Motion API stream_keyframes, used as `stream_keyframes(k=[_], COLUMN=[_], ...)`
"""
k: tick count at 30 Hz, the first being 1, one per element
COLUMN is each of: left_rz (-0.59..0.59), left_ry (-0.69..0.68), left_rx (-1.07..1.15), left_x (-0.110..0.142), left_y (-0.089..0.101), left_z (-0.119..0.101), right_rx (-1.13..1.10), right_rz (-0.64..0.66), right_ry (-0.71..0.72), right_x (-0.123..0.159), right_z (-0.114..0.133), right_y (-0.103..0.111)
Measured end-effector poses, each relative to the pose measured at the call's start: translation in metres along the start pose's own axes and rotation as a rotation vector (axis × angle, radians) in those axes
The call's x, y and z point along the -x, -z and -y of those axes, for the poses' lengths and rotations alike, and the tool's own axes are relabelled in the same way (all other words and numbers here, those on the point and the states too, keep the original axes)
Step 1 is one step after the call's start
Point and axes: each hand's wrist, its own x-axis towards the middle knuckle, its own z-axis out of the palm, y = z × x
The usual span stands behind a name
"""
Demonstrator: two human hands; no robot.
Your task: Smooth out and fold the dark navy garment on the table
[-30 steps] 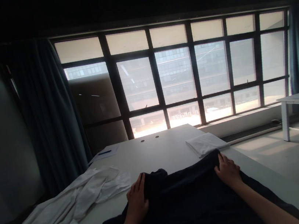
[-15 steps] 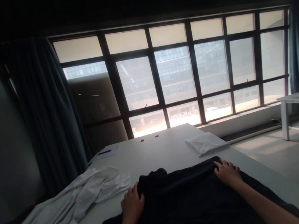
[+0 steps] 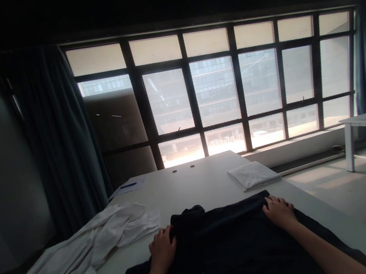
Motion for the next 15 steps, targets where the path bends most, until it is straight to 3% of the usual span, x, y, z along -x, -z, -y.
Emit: stream_keyframes(k=[15], left_rz=[-0.173], left_ry=[-0.149], left_rx=[0.178], left_x=[-0.0037], left_y=[0.0086], left_z=[0.0078], right_rx=[0.024], right_rz=[-0.056], right_ry=[-0.005], right_x=[0.0009], right_z=[0.0015], right_y=[-0.0013])
